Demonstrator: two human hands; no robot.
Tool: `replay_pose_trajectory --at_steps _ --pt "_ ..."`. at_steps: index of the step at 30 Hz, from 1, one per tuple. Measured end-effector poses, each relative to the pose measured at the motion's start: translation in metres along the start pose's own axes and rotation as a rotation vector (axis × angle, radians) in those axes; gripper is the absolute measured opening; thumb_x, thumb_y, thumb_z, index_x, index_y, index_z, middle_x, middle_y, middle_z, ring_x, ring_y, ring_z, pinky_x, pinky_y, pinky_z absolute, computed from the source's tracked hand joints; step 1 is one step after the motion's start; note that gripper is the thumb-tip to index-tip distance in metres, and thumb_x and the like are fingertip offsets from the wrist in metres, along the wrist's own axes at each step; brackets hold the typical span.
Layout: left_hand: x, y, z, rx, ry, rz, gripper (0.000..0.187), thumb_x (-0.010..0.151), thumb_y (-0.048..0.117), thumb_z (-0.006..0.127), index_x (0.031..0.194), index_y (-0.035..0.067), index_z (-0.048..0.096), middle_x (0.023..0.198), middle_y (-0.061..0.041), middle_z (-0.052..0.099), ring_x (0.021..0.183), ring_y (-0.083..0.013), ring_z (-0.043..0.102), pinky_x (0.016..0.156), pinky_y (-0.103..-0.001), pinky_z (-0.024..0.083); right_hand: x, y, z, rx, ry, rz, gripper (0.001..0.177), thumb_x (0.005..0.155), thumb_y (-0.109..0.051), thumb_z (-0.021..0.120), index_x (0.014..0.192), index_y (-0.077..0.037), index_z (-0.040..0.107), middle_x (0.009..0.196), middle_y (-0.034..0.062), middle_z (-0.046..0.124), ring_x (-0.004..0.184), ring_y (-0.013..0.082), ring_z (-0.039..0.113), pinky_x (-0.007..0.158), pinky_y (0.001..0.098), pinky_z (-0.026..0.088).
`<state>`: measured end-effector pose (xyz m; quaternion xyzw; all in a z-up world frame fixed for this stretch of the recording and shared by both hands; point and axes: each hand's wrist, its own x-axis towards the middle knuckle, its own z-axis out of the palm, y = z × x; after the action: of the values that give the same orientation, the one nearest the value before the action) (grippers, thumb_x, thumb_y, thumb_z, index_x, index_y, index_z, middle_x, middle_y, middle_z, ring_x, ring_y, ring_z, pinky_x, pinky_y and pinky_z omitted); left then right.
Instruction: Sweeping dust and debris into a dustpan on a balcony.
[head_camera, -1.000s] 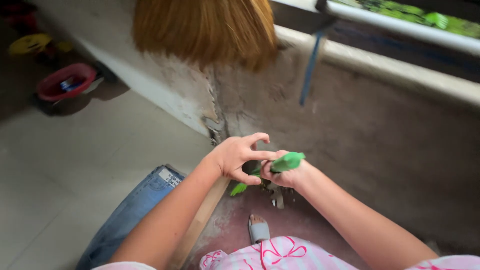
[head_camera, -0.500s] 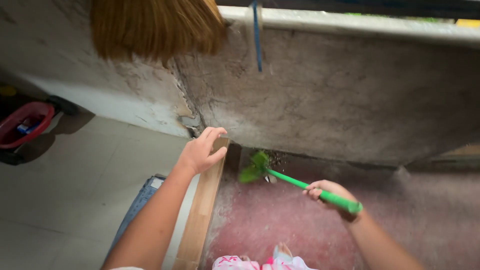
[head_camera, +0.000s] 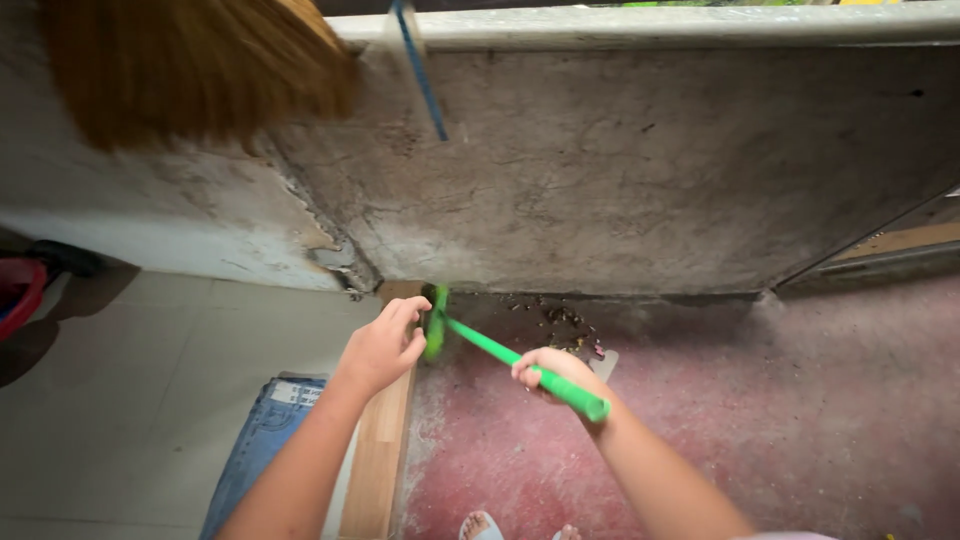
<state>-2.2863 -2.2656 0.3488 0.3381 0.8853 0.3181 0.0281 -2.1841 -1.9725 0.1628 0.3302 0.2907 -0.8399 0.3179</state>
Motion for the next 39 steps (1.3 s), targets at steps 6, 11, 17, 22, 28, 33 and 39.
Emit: replay_pose_trajectory --at_steps 6,11,17,22,28,33,39 --pt "0.019 0.023 0.019 0.095 0.024 0.253 0.035 0.088 0.017 0.065 0.123 0.022 0.060 0.109 -0.002 0.068 0.077 -0.0227 0.070 0.066 -0.038 0.056 -0.074 -0.013 -0.094 -0.563 0.090 -0.600 0.010 0.088 -0.011 0.073 0.083 -0.004 0.068 0.059 -0.0061 0.051 0.042 0.0028 0.041 0.037 0.0206 0.029" --pt "0.032 0.044 0.029 0.014 -0.072 0.162 0.035 0.087 0.016 0.064 0.121 0.022 0.060 0.107 0.000 0.067 0.071 -0.0197 0.069 0.065 -0.036 0.057 -0.090 0.001 -0.173 -0.173 0.421 -0.446 0.010 0.089 -0.003 0.061 0.080 0.001 0.059 0.060 0.0031 0.052 0.044 0.0099 0.046 0.039 0.0252 0.034" --pt "0.058 0.054 0.056 -0.067 -0.149 0.210 0.035 0.087 0.015 0.064 0.121 0.022 0.060 0.107 0.000 0.067 0.070 -0.0169 0.070 0.066 -0.035 0.057 -0.140 0.039 -0.085 -0.043 0.535 -0.433 0.010 0.087 0.008 0.056 0.089 0.001 0.049 0.063 0.0063 0.051 0.047 0.0132 0.047 0.039 0.0293 0.037" --pt "0.090 0.077 0.096 -0.086 -0.173 0.252 0.033 0.088 0.016 0.062 0.120 0.022 0.060 0.108 0.000 0.066 0.071 -0.0169 0.071 0.067 -0.035 0.057 -0.151 0.076 0.003 0.007 0.415 -0.373 0.020 0.084 0.008 0.060 0.101 -0.003 0.060 0.063 0.0014 0.050 0.044 0.0100 0.045 0.038 0.0261 0.036" --pt "0.099 0.120 0.141 -0.041 -0.279 0.409 0.031 0.089 0.016 0.061 0.119 0.021 0.061 0.110 -0.003 0.067 0.081 -0.0235 0.072 0.071 -0.039 0.058 -0.117 0.097 -0.041 -0.112 0.186 -0.128 0.008 0.092 -0.016 0.063 0.091 -0.009 0.062 0.059 -0.0052 0.053 0.043 0.0027 0.044 0.034 0.0214 0.028" --pt "0.102 0.161 0.165 -0.018 -0.284 0.492 0.031 0.087 0.014 0.061 0.118 0.019 0.061 0.112 -0.005 0.066 0.089 -0.0271 0.071 0.073 -0.041 0.057 -0.172 0.115 -0.196 -0.357 0.328 -0.491 0.007 0.087 -0.022 0.070 0.090 -0.015 0.070 0.063 -0.0056 0.061 0.043 0.0052 0.045 0.037 0.0242 0.030" --pt "0.094 0.219 0.210 -0.010 -0.309 0.451 0.031 0.087 0.013 0.060 0.117 0.019 0.062 0.112 -0.005 0.066 0.085 -0.0259 0.072 0.074 -0.040 0.058 -0.225 0.082 -0.368 -0.187 0.845 -0.288 0.010 0.085 0.001 0.062 0.079 0.009 0.062 0.057 0.0123 0.059 0.047 0.0204 0.055 0.044 0.0370 0.046"
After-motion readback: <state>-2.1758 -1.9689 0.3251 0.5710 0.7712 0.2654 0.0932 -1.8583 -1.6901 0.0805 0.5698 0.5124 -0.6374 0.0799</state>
